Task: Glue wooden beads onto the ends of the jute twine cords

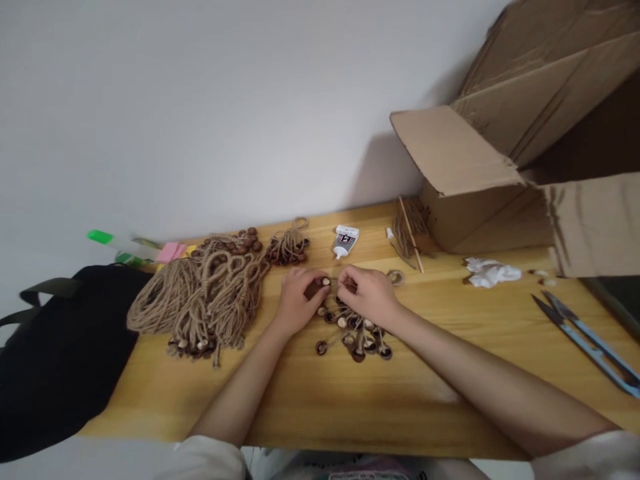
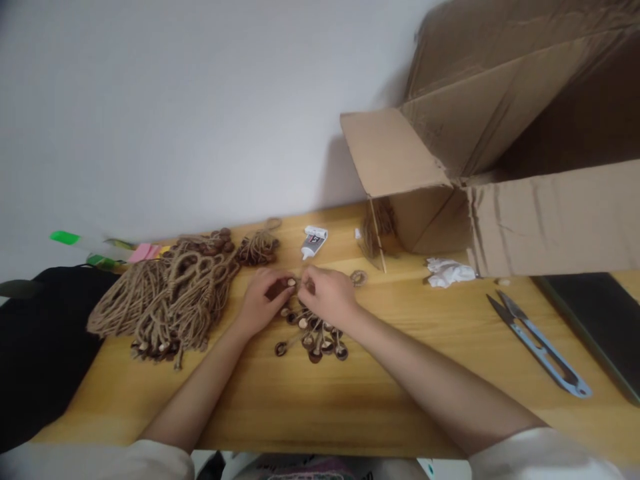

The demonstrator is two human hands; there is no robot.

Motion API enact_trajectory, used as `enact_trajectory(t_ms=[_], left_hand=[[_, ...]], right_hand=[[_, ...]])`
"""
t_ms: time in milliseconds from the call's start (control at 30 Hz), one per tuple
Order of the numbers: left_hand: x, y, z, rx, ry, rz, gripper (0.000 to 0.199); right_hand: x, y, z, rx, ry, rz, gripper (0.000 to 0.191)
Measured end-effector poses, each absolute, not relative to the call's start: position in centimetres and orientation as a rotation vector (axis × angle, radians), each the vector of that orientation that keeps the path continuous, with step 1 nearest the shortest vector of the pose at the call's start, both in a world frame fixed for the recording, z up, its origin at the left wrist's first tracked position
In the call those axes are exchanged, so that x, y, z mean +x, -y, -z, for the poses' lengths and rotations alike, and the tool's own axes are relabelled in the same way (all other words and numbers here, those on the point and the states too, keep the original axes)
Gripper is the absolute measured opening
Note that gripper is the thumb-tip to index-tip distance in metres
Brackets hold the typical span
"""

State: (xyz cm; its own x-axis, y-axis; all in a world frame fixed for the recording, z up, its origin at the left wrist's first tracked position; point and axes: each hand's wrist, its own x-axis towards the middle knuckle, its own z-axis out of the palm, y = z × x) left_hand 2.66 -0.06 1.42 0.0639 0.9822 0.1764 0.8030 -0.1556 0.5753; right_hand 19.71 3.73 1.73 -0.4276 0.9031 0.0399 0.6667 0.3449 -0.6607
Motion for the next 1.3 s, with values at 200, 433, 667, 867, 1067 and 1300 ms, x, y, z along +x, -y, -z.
enact_trajectory(t_ms=[200, 433, 667, 867, 1067, 1300], left_hand=[[2.73, 0.14, -1.55, 2.011, -1.789, -0.757, 0.016], [2.73, 0.13, -1.42, 2.024, -1.800, -0.747, 0.015], [2.71, 0.20, -1.27, 2.028, -1.797, -0.751, 0.015], [2.76, 0.23, -1.40, 2.018, -1.788, -0.739, 0.016], [2.72, 0.11, -1.36, 2.036, -1.778, -0.759, 0.014], [2.67, 0.17, -1.37, 2.044, -1.777, -0.734, 0.015]], right_hand=[[19.71, -3.69, -1.59, -1.381, 2.228, -0.754, 0.015], [19.68, -3.66, -1.95, -1.392, 2.216, -0.808, 0.011], [19.70, -3.64, -1.81, -1.405, 2.252, -0.793, 0.012], [19.79, -3.77, -1.70, -1.375, 2.256, -0.777, 0.016], [19.82, -3.66, -1.98, -1.360, 2.237, -0.823, 0.011], [19.78, -3.73, -1.76, -1.371, 2.231, -0.784, 0.016]])
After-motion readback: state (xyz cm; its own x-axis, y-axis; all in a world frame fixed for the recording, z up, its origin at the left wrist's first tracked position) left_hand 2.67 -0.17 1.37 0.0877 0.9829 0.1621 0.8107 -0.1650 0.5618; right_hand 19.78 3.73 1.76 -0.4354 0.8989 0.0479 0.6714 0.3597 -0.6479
